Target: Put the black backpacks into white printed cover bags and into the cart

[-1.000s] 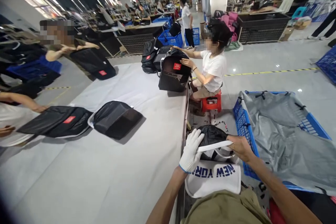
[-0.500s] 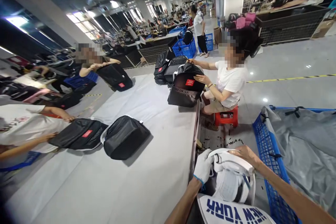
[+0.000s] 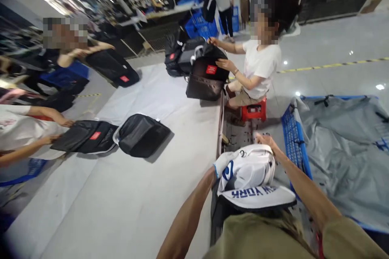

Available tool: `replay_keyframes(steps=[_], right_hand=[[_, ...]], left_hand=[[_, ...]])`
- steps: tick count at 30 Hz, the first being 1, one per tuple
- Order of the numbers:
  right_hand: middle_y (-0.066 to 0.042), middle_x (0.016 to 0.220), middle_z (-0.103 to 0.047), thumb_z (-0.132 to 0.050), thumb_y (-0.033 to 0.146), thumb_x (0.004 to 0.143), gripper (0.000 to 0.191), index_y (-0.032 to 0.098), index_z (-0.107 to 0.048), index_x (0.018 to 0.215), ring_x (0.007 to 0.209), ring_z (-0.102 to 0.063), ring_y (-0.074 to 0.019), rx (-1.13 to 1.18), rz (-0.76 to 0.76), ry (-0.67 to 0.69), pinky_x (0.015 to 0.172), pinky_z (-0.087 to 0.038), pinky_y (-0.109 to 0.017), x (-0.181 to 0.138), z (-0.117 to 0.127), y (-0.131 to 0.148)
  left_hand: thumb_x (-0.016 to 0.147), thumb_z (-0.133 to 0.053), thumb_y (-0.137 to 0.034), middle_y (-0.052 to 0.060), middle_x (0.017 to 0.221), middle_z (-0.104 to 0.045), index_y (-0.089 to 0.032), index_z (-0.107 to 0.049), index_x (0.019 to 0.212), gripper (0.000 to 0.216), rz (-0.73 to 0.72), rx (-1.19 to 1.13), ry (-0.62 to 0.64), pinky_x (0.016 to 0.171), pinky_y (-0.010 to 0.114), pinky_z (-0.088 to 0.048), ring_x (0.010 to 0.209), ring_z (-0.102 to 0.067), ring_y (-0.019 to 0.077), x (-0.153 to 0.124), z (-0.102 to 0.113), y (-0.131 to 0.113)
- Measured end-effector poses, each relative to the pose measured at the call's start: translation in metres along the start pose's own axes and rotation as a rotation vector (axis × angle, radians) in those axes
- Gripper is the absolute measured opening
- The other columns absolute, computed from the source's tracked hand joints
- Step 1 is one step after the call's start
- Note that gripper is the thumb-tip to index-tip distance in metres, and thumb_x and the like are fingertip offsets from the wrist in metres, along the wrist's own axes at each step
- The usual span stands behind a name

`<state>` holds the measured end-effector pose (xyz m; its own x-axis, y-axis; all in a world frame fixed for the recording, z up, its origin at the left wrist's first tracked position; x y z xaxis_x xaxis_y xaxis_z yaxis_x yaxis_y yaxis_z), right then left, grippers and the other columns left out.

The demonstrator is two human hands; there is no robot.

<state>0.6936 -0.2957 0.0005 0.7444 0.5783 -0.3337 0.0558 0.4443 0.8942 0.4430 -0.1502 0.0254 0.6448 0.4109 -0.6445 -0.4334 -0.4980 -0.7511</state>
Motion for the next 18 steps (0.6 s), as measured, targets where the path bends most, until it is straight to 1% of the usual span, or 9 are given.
replay_keyframes(steps=[2, 4, 5, 8, 10, 11, 14, 16, 18], right_hand=[[-0.01, 0.075, -0.072, -0.052, 0.093, 0.098, 0.076, 0.023, -0.068, 0.072, 0.072, -0.066, -0.0239, 0.129, -0.069, -0.153, 0.069, -0.053, -0.036, -0.016, 0.02, -0.024], [-0.013, 0.087, -0.076, -0.048, 0.098, 0.095, 0.08, 0.022, -0.071, 0.082, 0.082, -0.069, -0.0263, 0.195, -0.072, -0.337, 0.077, -0.056, -0.038, -0.042, 0.036, -0.046], [-0.013, 0.094, -0.078, -0.048, 0.098, 0.095, 0.081, 0.022, -0.074, 0.089, 0.089, -0.071, -0.0276, 0.175, -0.051, -0.384, 0.084, -0.057, -0.039, -0.057, 0.039, -0.055], [-0.016, 0.124, -0.08, -0.044, 0.099, 0.095, 0.087, 0.021, -0.075, 0.119, 0.117, -0.071, -0.032, 0.035, 0.02, -0.374, 0.103, -0.056, -0.041, -0.09, 0.031, -0.07], [-0.019, 0.138, -0.076, -0.033, 0.099, 0.097, 0.093, 0.022, -0.07, 0.131, 0.129, -0.068, -0.0345, -0.04, 0.035, -0.34, 0.108, -0.055, -0.044, -0.095, 0.019, -0.071], [-0.02, 0.139, -0.075, -0.027, 0.098, 0.098, 0.093, 0.022, -0.07, 0.131, 0.131, -0.067, -0.0357, -0.075, 0.03, -0.32, 0.109, -0.055, -0.045, -0.092, 0.014, -0.068], [-0.022, 0.116, -0.079, -0.023, 0.091, 0.101, 0.084, 0.023, -0.072, 0.108, 0.12, -0.07, -0.0382, -0.153, 0.009, -0.242, 0.102, -0.055, -0.046, -0.071, 0.005, -0.052], [-0.02, 0.092, -0.075, -0.027, 0.088, 0.102, 0.076, 0.025, -0.066, 0.086, 0.103, -0.07, -0.0373, -0.149, -0.006, -0.217, 0.094, -0.053, -0.044, -0.061, 0.003, -0.04], [-0.016, 0.075, -0.068, -0.028, 0.087, 0.102, 0.073, 0.027, -0.058, 0.074, 0.089, -0.067, -0.0337, -0.141, -0.026, -0.197, 0.085, -0.051, -0.042, -0.063, 0.006, -0.031]], left_hand=[[0.088, -0.088, -0.074, 0.001, 0.081, -0.068, -0.015, -0.072, 0.092, 0.061, -0.014, 0.033, -0.004, 0.066, 0.026, -0.048, 0.071, -0.06, 0.0136, -0.003, -0.002, 0.015], [0.075, -0.092, -0.079, -0.004, 0.071, -0.056, -0.019, -0.062, 0.077, 0.068, -0.125, 0.119, -0.037, 0.062, 0.025, -0.037, 0.068, -0.049, 0.0117, -0.002, -0.004, 0.022], [0.074, -0.09, -0.082, -0.005, 0.068, -0.05, -0.021, -0.056, 0.073, 0.071, -0.206, 0.174, -0.07, 0.062, 0.025, -0.034, 0.068, -0.044, 0.0117, 0.0, -0.005, 0.022], [0.082, -0.077, -0.086, -0.005, 0.067, -0.045, -0.024, -0.048, 0.07, 0.069, -0.395, 0.282, -0.187, 0.066, 0.027, -0.036, 0.072, -0.043, 0.0142, 0.004, -0.006, 0.018], [0.086, -0.071, -0.084, -0.002, 0.071, -0.052, -0.025, -0.053, 0.074, 0.064, -0.439, 0.297, -0.228, 0.073, 0.029, -0.041, 0.077, -0.049, 0.0167, 0.007, -0.008, 0.016], [0.088, -0.069, -0.083, -0.001, 0.075, -0.056, -0.024, -0.056, 0.076, 0.061, -0.453, 0.295, -0.238, 0.077, 0.029, -0.044, 0.08, -0.052, 0.0178, 0.008, -0.01, 0.015], [0.088, -0.066, -0.085, 0.0, 0.078, -0.059, -0.025, -0.056, 0.078, 0.062, -0.473, 0.264, -0.267, 0.08, 0.031, -0.045, 0.081, -0.051, 0.0178, 0.01, -0.012, 0.013], [0.085, -0.067, -0.089, -0.003, 0.071, -0.051, -0.026, -0.048, 0.073, 0.068, -0.466, 0.247, -0.286, 0.074, 0.029, -0.042, 0.075, -0.044, 0.0155, 0.008, -0.008, 0.011], [0.081, -0.069, -0.094, -0.006, 0.066, -0.04, -0.026, -0.041, 0.069, 0.074, -0.449, 0.253, -0.29, 0.066, 0.027, -0.036, 0.071, -0.037, 0.0132, 0.003, 0.003, 0.009]])
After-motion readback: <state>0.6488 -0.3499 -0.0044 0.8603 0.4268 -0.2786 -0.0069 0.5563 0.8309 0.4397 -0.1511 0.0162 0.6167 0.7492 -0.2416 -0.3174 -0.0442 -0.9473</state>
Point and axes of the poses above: each hand's wrist, its own x-axis towards the middle knuckle, its own z-axis out of the back of the hand, y = z × x, the point moved 2 cm from there along x, towards the middle knuckle
